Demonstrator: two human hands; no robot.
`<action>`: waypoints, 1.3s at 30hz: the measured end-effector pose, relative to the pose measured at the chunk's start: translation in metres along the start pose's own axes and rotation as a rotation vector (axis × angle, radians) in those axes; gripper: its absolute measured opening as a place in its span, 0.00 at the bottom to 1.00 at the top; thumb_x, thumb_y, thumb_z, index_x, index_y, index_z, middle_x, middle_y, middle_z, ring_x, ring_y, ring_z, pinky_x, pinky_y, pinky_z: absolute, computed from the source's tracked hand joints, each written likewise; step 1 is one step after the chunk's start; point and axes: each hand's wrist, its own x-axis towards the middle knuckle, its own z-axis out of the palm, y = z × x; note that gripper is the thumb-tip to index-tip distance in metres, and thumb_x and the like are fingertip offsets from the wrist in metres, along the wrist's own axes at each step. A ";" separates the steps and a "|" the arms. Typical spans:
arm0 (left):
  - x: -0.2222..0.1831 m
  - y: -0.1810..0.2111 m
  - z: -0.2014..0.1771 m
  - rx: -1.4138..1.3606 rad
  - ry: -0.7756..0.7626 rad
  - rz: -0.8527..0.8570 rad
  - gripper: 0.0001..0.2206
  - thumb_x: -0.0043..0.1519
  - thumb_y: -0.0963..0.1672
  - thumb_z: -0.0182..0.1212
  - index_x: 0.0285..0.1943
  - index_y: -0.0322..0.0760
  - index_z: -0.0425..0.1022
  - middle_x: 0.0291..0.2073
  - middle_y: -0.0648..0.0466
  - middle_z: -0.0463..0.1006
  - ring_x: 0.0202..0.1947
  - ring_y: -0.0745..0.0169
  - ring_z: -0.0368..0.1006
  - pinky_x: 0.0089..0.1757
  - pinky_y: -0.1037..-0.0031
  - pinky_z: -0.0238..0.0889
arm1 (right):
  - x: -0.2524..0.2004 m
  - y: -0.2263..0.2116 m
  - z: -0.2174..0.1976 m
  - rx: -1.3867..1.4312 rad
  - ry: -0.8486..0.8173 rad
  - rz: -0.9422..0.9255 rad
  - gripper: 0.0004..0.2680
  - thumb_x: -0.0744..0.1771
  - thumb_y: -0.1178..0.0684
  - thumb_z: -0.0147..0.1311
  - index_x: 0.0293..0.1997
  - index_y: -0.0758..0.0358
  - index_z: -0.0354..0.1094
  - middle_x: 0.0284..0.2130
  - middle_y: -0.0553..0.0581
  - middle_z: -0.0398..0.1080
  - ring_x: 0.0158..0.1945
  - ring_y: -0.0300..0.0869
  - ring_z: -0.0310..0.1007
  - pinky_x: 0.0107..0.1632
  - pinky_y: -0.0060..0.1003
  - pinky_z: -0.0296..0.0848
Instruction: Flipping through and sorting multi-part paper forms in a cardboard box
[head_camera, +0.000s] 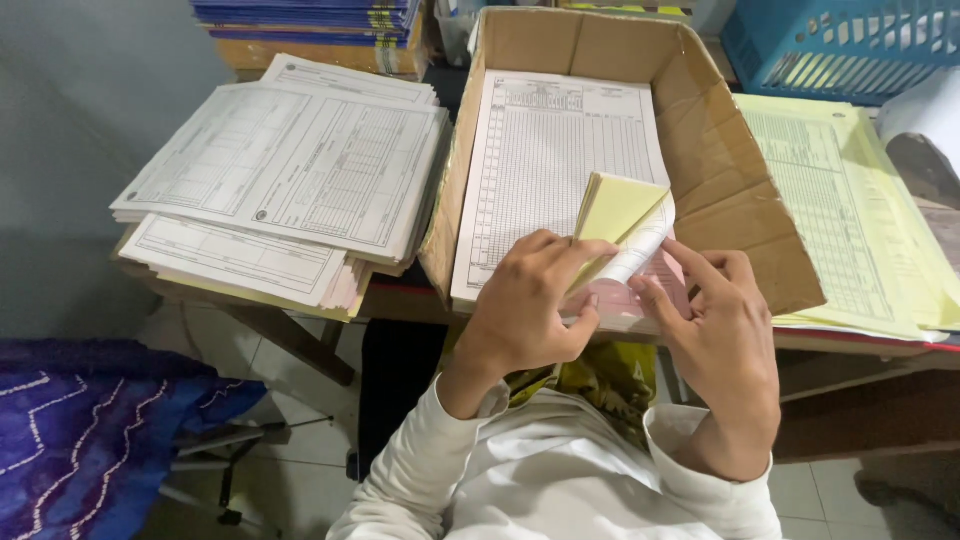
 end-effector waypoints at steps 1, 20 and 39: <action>0.000 -0.002 0.003 0.006 0.006 0.001 0.22 0.53 0.41 0.60 0.58 0.37 0.70 0.37 0.50 0.79 0.39 0.49 0.70 0.46 0.62 0.65 | -0.001 0.000 -0.002 0.002 0.002 -0.008 0.22 0.66 0.39 0.58 0.66 0.50 0.71 0.45 0.56 0.66 0.40 0.45 0.70 0.50 0.46 0.68; 0.002 -0.011 0.016 -0.002 0.156 -0.103 0.11 0.72 0.45 0.47 0.45 0.32 0.71 0.30 0.44 0.77 0.34 0.44 0.73 0.35 0.58 0.63 | 0.007 0.033 0.000 -0.024 -0.018 -0.090 0.18 0.65 0.43 0.64 0.59 0.58 0.76 0.36 0.52 0.74 0.30 0.45 0.69 0.43 0.40 0.71; 0.001 -0.004 0.008 -0.072 0.081 -0.092 0.09 0.70 0.44 0.48 0.50 0.35 0.72 0.30 0.49 0.75 0.33 0.51 0.69 0.36 0.63 0.60 | -0.009 0.010 -0.006 0.547 0.140 -0.026 0.05 0.71 0.58 0.61 0.40 0.69 0.76 0.28 0.55 0.76 0.29 0.31 0.70 0.31 0.23 0.68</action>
